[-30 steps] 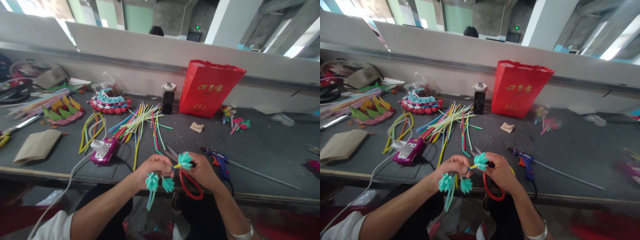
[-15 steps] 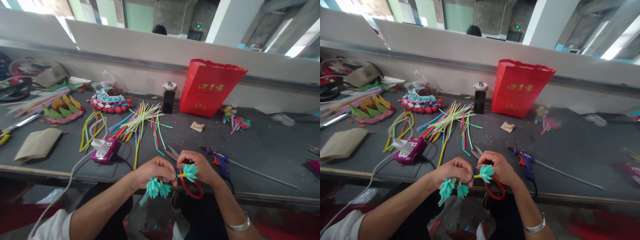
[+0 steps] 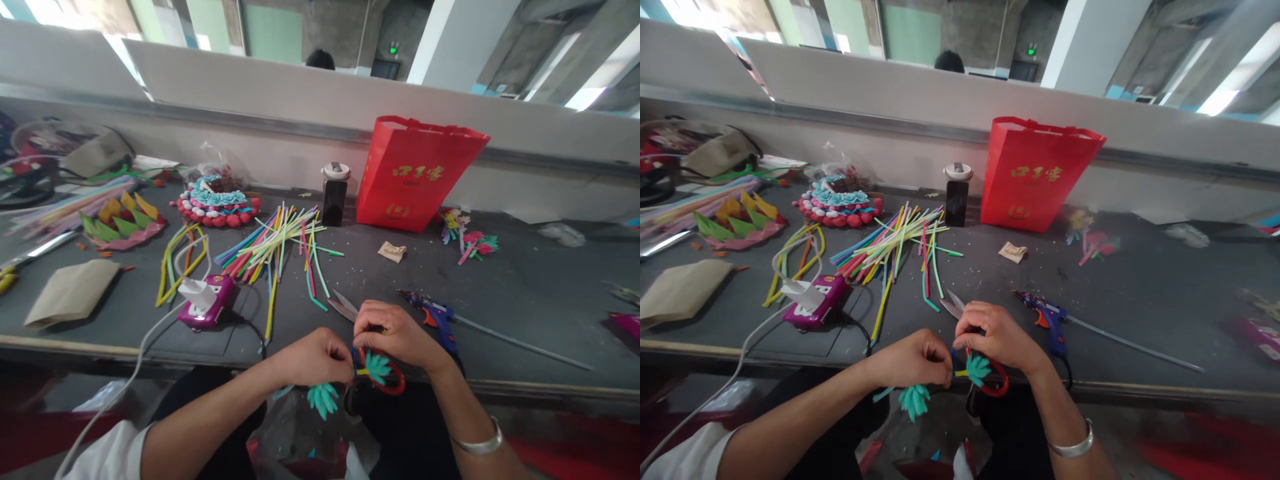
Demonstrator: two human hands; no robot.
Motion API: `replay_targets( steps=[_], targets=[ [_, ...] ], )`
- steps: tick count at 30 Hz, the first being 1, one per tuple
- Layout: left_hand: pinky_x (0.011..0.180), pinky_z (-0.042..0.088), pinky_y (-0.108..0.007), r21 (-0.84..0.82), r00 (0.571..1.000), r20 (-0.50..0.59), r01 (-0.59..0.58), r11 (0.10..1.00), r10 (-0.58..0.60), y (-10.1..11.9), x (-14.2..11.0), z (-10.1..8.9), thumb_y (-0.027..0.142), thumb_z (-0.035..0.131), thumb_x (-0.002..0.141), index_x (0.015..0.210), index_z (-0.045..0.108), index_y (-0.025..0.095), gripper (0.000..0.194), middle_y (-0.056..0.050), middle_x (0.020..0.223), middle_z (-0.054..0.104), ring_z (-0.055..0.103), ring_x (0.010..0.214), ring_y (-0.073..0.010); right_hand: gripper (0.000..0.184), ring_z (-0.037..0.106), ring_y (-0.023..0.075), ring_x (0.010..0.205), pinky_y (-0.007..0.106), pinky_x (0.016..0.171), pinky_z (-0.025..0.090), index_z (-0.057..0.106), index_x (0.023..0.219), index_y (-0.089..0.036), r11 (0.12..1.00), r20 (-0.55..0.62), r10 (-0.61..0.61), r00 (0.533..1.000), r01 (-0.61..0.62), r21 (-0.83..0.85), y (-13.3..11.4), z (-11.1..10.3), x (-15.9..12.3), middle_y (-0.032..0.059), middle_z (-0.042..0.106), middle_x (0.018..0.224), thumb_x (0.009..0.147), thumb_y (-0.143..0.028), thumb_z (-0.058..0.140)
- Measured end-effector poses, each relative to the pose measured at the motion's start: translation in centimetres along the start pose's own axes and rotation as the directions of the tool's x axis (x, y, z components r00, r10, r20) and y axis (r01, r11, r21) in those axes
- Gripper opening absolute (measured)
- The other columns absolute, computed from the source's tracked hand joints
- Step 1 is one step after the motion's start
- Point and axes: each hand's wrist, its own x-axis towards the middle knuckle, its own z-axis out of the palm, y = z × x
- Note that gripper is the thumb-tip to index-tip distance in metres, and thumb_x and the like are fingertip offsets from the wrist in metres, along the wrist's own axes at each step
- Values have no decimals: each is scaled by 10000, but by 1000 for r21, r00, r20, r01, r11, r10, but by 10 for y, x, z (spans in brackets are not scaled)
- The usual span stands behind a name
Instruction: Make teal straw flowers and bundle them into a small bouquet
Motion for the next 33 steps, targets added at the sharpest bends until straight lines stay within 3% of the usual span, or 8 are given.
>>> replay_targets(
  steps=[3,6,9,12,15,18,24,33],
  targets=[
    [478,228,-208,246,983,-143,-76,966,113,0,1,2,127,513,670,527,582,131,159,65,503,355,303,505,-64,199,567,158,748,279,699,422,663,748,-196,993,-21,-70,997,67,-100,-6,-2,-3,17,635,747,908,-313,650],
    [482,202,-222,277,933,-311,-94,956,182,3,3,-3,132,514,691,491,539,135,202,63,498,316,289,513,-69,175,561,172,750,305,702,418,660,780,-207,977,-67,-118,991,104,-185,-12,-2,-7,26,652,756,927,-295,621],
    [536,303,-212,5,882,-451,-155,988,141,5,6,-11,184,572,706,571,646,128,164,31,537,503,426,560,-96,138,561,178,740,313,694,421,664,805,-222,968,-134,-143,981,110,-225,-16,2,-11,24,661,755,924,-276,621],
    [548,339,-209,-378,867,-498,-256,890,38,8,7,-17,242,655,695,635,705,121,144,-15,611,621,462,564,-97,121,575,175,727,304,686,431,667,820,-229,978,-216,-112,970,69,-197,-17,8,-13,19,648,737,924,-264,615],
    [509,306,-202,-597,890,-455,-307,741,2,10,6,-19,257,711,671,629,713,115,148,1,532,571,392,495,-66,118,598,169,742,287,702,439,675,822,-228,992,-272,-24,962,-11,-128,-14,14,-11,16,640,755,921,-250,613],
    [516,320,-216,-690,943,-330,-277,668,51,10,3,-17,240,715,658,636,728,101,142,2,486,539,390,472,-64,95,608,163,745,264,703,446,689,809,-223,997,-292,54,955,-67,-35,-9,17,-7,12,647,773,890,-237,643],
    [437,192,-226,-677,996,4,-62,734,87,10,-3,-12,190,698,631,609,739,71,127,19,407,450,305,406,-49,87,568,137,657,234,613,405,676,742,-190,991,-149,107,983,-93,99,-3,13,-4,-1,626,728,801,-140,636],
    [446,182,-237,-553,997,13,-61,831,81,10,-7,-20,251,711,708,659,761,84,181,39,427,406,299,424,-55,102,559,131,670,233,636,401,678,729,-181,982,-125,132,983,-113,153,1,12,-3,-13,611,725,772,-90,660]
  ],
)
